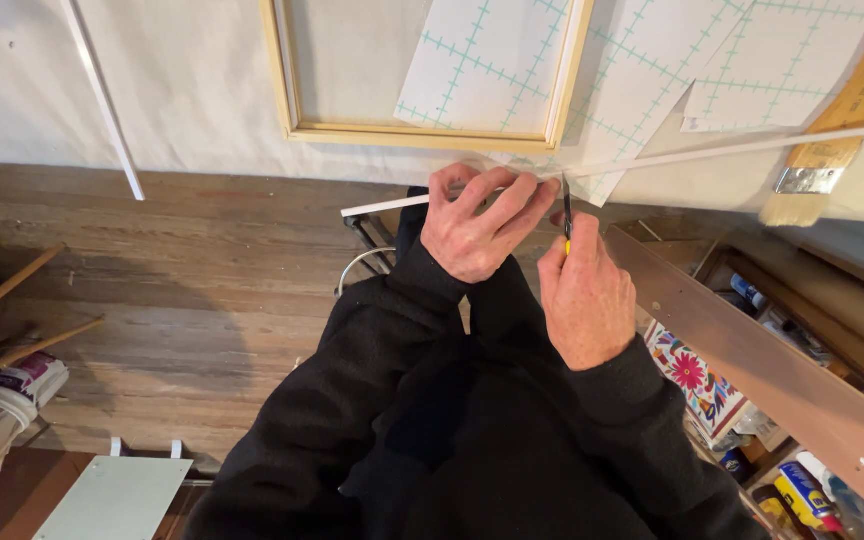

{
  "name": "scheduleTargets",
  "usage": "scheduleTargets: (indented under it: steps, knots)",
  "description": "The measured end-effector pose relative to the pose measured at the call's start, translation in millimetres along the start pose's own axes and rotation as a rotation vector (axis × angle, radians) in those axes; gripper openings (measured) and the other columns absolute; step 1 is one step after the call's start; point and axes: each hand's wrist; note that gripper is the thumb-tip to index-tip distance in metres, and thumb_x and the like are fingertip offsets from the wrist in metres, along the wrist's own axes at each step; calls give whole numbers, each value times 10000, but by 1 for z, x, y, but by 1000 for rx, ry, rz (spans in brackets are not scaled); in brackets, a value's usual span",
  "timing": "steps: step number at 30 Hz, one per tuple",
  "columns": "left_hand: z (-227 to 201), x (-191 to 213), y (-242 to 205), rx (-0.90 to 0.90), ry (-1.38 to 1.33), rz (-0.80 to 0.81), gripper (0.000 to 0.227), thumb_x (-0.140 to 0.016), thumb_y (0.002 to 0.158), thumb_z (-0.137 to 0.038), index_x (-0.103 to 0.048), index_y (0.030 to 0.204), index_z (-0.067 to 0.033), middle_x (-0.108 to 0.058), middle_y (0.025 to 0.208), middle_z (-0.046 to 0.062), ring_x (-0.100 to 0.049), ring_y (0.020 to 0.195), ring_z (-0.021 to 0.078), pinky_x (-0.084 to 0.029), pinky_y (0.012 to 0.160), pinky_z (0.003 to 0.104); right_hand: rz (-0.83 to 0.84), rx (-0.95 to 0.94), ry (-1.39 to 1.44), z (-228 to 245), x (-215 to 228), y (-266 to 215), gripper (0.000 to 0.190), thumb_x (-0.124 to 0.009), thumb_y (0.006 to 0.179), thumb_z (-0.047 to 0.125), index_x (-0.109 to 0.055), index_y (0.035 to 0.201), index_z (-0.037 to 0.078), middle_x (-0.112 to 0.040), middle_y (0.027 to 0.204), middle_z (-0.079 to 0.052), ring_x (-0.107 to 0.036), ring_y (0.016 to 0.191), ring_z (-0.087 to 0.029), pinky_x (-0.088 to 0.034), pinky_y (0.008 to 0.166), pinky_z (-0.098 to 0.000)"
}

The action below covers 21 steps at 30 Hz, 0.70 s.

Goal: Cutting thin plastic strips using a utility knife to fit inside a picture frame.

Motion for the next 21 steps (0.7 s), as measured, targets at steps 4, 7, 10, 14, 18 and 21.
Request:
scheduleTargets:
  steps: [4, 7, 10, 14, 18, 21]
  knots:
    - [0, 0, -1, -15, -7, 12, 414, -706, 858, -213, -737, 1244, -67, -625, 1233, 0, -624, 1082, 175, -414, 856, 407, 19, -45, -69, -3, -9, -2, 222, -581, 1021, 139, -491, 1181, 14, -702, 963, -249, -667, 799, -475, -514, 631, -565]
    - [0, 0, 1, -11, -3, 5, 411, -706, 860, -208, -731, 1245, -66, -612, 1243, 5, -618, 1086, 181, -447, 885, 417, 13, -42, -60, -2, -8, 1, 236, -578, 1017, 144, -487, 1175, -5, -703, 953, -258, -663, 769, -478, -509, 612, -569]
    - [-4, 2, 1, 13, 0, 26, 411, -704, 865, -186, -730, 1256, -59, -612, 1270, 18, -618, 1096, 182, -450, 880, 419, 27, -55, -25, 1, -2, 2, 176, -562, 1043, 144, -490, 1131, 9, -706, 893, -239, -662, 765, -482, -505, 617, -580]
    - [-3, 2, 1, -15, 32, 27, 406, -700, 871, -173, -726, 1261, -62, -609, 1270, 2, -617, 1099, 174, -446, 881, 427, 12, -51, -41, 1, 1, 6, 170, -566, 1063, 183, -494, 1053, 30, -712, 861, -217, -662, 737, -485, -500, 600, -588]
    - [-2, 5, 2, -24, 15, 45, 421, -687, 857, -167, -723, 1258, -44, -617, 1275, 15, -617, 1110, 186, -451, 894, 430, 20, -28, -45, 2, 0, 8, 174, -555, 1055, 190, -496, 1040, 27, -711, 863, -212, -658, 714, -486, -506, 606, -588]
    - [-2, 6, 3, -36, 17, 42, 425, -680, 859, -161, -726, 1262, -35, -618, 1266, 17, -612, 1120, 186, -449, 895, 431, -21, -23, -79, 1, -6, 10, 174, -562, 1036, 192, -499, 1033, 30, -715, 863, -208, -657, 696, -483, -501, 585, -588]
Point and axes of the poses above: each hand's wrist, its own y-axis towards the middle knuckle, its own x-axis out of the back of the hand, z = x × y
